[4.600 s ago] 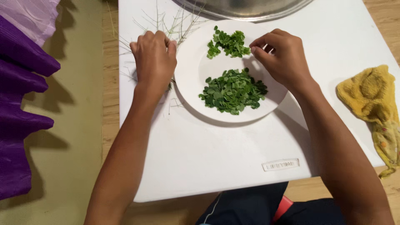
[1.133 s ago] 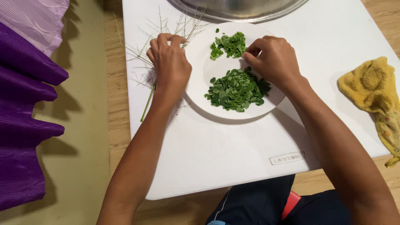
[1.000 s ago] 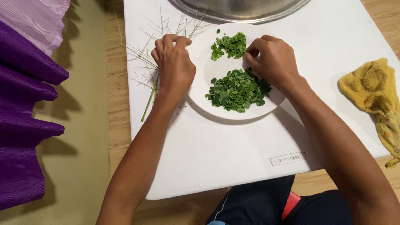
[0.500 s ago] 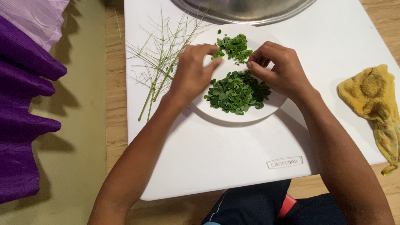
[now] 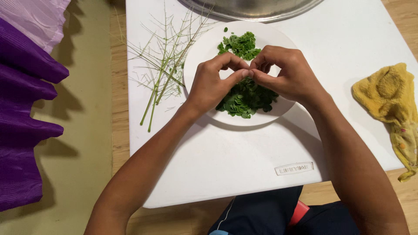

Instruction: The person picks small green leaves from thin stems and places them into a white bowl on a cutting board. The person repeatedly removes leaves from the stems by hand and accumulates them in the bowl.

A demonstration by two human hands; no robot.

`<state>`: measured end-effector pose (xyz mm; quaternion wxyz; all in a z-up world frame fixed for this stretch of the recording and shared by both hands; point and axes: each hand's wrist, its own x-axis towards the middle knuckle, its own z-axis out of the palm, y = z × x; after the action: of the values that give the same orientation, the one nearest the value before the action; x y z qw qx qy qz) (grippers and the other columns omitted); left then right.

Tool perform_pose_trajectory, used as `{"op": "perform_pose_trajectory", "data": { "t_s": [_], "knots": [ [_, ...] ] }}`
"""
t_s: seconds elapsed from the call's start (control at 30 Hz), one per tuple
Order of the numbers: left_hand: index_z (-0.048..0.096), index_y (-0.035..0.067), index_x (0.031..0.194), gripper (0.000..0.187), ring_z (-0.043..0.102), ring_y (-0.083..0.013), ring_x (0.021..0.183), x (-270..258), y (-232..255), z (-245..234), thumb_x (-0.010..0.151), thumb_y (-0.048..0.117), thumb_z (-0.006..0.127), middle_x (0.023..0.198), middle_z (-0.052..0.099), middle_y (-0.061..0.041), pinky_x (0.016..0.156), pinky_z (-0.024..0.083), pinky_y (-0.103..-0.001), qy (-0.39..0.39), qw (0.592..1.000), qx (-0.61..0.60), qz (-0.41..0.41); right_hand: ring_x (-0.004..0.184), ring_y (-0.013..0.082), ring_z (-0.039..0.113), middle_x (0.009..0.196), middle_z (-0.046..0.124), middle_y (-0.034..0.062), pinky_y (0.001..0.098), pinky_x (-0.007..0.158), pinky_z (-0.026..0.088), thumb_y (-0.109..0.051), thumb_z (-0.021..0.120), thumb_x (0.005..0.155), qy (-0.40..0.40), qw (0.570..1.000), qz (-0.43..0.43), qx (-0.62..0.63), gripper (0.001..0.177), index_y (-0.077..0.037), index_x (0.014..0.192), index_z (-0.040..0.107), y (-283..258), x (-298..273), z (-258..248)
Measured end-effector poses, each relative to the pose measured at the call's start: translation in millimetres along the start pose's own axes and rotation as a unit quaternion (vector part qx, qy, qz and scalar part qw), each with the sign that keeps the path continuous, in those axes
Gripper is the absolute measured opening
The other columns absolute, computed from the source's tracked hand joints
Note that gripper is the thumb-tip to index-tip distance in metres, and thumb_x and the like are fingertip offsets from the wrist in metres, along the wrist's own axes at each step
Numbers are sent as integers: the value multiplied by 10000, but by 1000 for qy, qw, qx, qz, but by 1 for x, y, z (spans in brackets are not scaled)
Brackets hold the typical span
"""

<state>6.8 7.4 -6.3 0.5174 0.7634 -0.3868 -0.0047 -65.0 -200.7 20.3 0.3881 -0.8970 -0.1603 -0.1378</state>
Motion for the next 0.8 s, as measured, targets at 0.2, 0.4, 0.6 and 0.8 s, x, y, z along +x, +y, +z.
{"op": "perform_pose_trajectory", "data": {
  "t_s": [0.2, 0.4, 0.6, 0.8],
  "knots": [
    [732, 103, 1018, 125, 769, -143, 941, -1, -5, 4, 935, 192, 760, 968, 790, -26, 916, 604, -338, 0, 1000, 5, -8, 778, 113, 678, 861, 705, 28, 266, 641, 560, -113, 767, 919, -13, 1000, 10, 2, 85, -55, 926, 706, 3, 0, -2],
    [724, 85, 1024, 113, 771, -141, 941, 2, -8, 0, 946, 164, 742, 971, 782, -41, 955, 608, -333, 8, 999, -34, -21, 774, 120, 675, 838, 705, 27, 277, 679, 557, -104, 765, 911, -5, 1000, 15, 17, 80, -54, 909, 702, 8, -1, -6],
    [719, 85, 1035, 117, 763, -139, 947, 2, -9, -2, 949, 164, 736, 979, 774, -39, 955, 608, -329, 14, 999, -26, -23, 768, 125, 681, 826, 709, 28, 279, 722, 570, -113, 749, 915, 0, 1000, 1, 16, 80, -49, 895, 705, 14, -2, -9],
    [730, 112, 1081, 206, 740, -166, 1003, 0, -1, 0, 915, 220, 786, 1042, 770, -41, 923, 589, -345, 12, 999, 27, 22, 778, 129, 675, 832, 708, 38, 287, 743, 566, -119, 747, 911, 5, 1000, 1, 26, 91, -39, 890, 707, 16, -4, -12]
  ]
}}
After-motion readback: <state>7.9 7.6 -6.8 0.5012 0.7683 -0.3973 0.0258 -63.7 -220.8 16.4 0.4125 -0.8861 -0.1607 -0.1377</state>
